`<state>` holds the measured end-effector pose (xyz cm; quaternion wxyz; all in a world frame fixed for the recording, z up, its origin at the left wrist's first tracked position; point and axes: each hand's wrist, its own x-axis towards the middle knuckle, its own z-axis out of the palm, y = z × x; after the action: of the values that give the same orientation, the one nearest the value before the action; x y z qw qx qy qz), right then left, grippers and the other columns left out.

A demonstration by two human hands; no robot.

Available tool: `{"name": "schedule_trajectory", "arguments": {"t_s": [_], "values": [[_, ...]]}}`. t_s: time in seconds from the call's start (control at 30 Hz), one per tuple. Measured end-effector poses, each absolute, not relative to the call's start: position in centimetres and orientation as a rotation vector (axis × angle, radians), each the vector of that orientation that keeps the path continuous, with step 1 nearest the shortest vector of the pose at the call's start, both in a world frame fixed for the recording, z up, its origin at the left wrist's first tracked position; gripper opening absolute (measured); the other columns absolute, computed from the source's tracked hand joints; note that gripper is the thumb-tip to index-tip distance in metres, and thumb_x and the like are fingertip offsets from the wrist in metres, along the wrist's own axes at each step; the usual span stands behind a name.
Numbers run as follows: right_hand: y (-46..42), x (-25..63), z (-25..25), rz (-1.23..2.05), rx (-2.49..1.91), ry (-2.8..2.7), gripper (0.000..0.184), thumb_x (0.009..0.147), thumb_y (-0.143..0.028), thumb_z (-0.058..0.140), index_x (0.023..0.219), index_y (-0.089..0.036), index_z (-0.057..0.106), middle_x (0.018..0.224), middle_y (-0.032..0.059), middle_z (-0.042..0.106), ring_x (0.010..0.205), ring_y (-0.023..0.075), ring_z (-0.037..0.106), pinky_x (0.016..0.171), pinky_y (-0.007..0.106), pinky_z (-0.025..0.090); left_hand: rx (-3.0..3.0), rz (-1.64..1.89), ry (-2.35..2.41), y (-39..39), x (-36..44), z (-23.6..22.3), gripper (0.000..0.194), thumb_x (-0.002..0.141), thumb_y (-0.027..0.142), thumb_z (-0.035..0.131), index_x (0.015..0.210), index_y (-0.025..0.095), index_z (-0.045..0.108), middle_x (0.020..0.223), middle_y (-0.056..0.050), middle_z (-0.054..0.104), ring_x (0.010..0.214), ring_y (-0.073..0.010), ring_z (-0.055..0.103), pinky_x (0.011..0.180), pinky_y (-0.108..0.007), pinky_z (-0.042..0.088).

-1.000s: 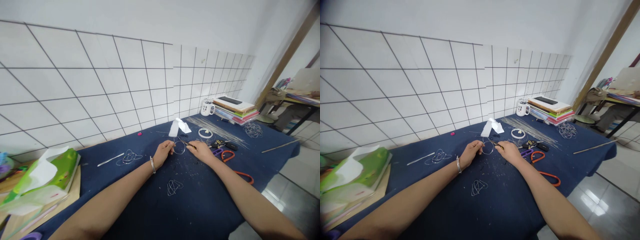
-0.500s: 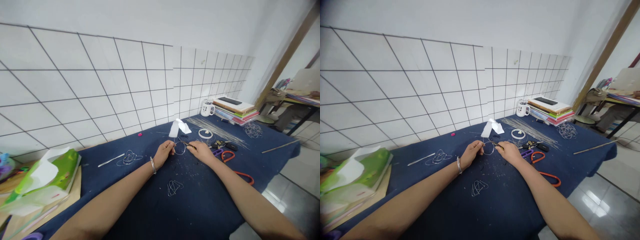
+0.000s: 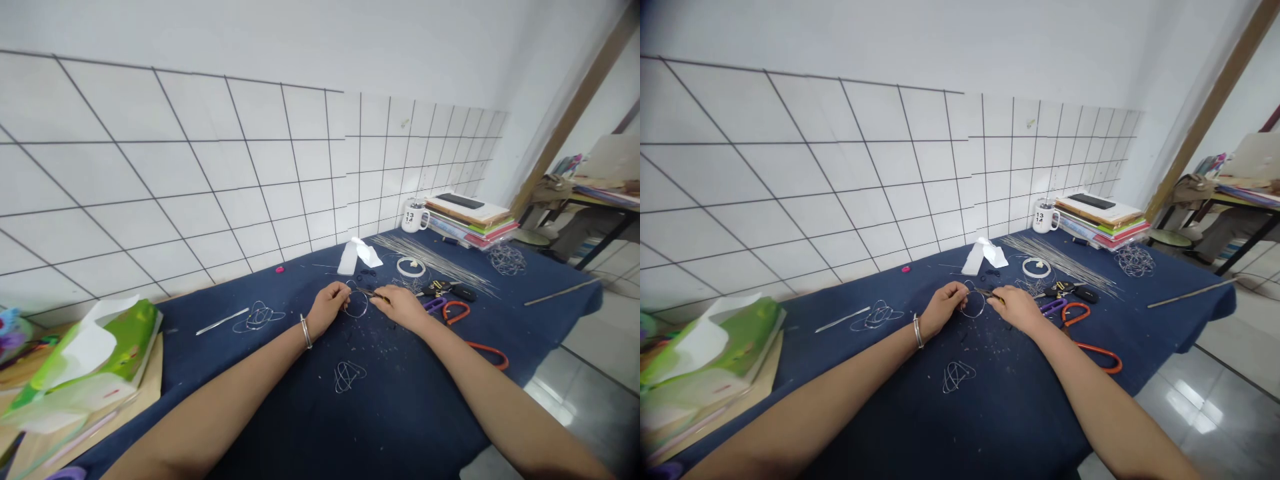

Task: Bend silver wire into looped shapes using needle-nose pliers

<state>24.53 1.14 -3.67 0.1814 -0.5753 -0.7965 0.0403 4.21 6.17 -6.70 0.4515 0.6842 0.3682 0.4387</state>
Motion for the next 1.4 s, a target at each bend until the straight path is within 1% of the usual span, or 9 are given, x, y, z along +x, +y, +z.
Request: {"name": "schedule_trajectory", "arguments": {"t_s": [0.3,0.47,0.63,0.73,0.87,1.03,1.23,1.4], "values": [[1.28,24.61,-3.81,0.108,-1.619,-2.259,0.032,0.086,-0.044,0.038,0.096,-0.022,0.06,0.087,0.0049,0.061,0.083,0.0164,0.054,0.071,0.024,0.035,1.833,1.005,0.899,5.91,4.21,-6.45,0.027,0.081,0.039,0.045,0.07,0.016,0.054,0.06,0.001,0.052,0.054,-0.0096,0.046,0.054,-0.021,0.037],[1.1,24.34,-3.77,0.114,-1.659,-2.238,0.034,0.086,-0.045,0.036,0.093,-0.022,0.06,0.087,0.0043,0.06,0.082,0.0155,0.054,0.069,0.023,0.034,1.866,0.998,0.942,6.06,4.07,-6.68,0.027,0.081,0.039,0.044,0.072,0.016,0.054,0.061,0.001,0.052,0.055,-0.0096,0.046,0.054,-0.021,0.036],[0.97,24.19,-3.82,0.126,-1.705,-2.222,0.036,0.087,-0.046,0.034,0.087,-0.021,0.059,0.082,0.0037,0.059,0.079,0.0145,0.054,0.067,0.022,0.033,1.932,0.999,0.949,6.01,3.97,-6.6,0.026,0.082,0.037,0.043,0.072,0.016,0.054,0.062,0.001,0.052,0.057,-0.0094,0.046,0.056,-0.02,0.036],[1.04,24.44,-3.8,0.119,-1.687,-2.243,0.035,0.086,-0.046,0.034,0.09,-0.021,0.059,0.082,0.0036,0.058,0.079,0.0143,0.053,0.068,0.022,0.034,1.938,1.014,0.95,6.03,3.96,-6.62,0.026,0.082,0.036,0.043,0.072,0.016,0.055,0.062,0.001,0.052,0.057,-0.0095,0.046,0.056,-0.02,0.037],[1.2,24.84,-3.64,0.038,-1.664,-2.247,0.035,0.086,-0.046,0.036,0.096,-0.021,0.059,0.084,0.0047,0.056,0.081,0.0149,0.051,0.07,0.023,0.034,1.915,1.019,0.984,6.15,4.03,-6.8,0.025,0.081,0.037,0.044,0.075,0.016,0.056,0.063,0.001,0.052,0.056,-0.0096,0.046,0.054,-0.02,0.036],[1.2,24.78,-3.48,-0.057,-1.64,-2.252,0.035,0.086,-0.046,0.037,0.096,-0.021,0.059,0.084,0.0053,0.056,0.084,0.0159,0.05,0.073,0.024,0.034,1.961,1.008,0.953,5.9,4.15,-6.54,0.024,0.082,0.035,0.044,0.078,0.016,0.059,0.063,0.001,0.051,0.058,-0.0096,0.045,0.056,-0.02,0.036],[0.92,24.6,-3.26,-0.055,-1.7,-2.26,0.036,0.086,-0.048,0.035,0.098,-0.023,0.059,0.084,0.0045,0.057,0.081,0.0157,0.052,0.067,0.024,0.033,2.023,0.998,0.935,5.63,4.11,-6.18,0.023,0.083,0.033,0.043,0.083,0.017,0.059,0.068,0.001,0.052,0.061,-0.0102,0.046,0.059,-0.021,0.037],[0.73,24.46,-3.05,-0.063,-1.746,-2.25,0.038,0.086,-0.049,0.033,0.097,-0.024,0.06,0.084,0.0041,0.058,0.078,0.0156,0.052,0.064,0.024,0.033,2.077,0.979,0.972,5.93,4.02,-6.41,0.021,0.082,0.03,0.042,0.081,0.018,0.059,0.068,0.001,0.053,0.062,-0.0107,0.046,0.06,-0.021,0.037]]}}
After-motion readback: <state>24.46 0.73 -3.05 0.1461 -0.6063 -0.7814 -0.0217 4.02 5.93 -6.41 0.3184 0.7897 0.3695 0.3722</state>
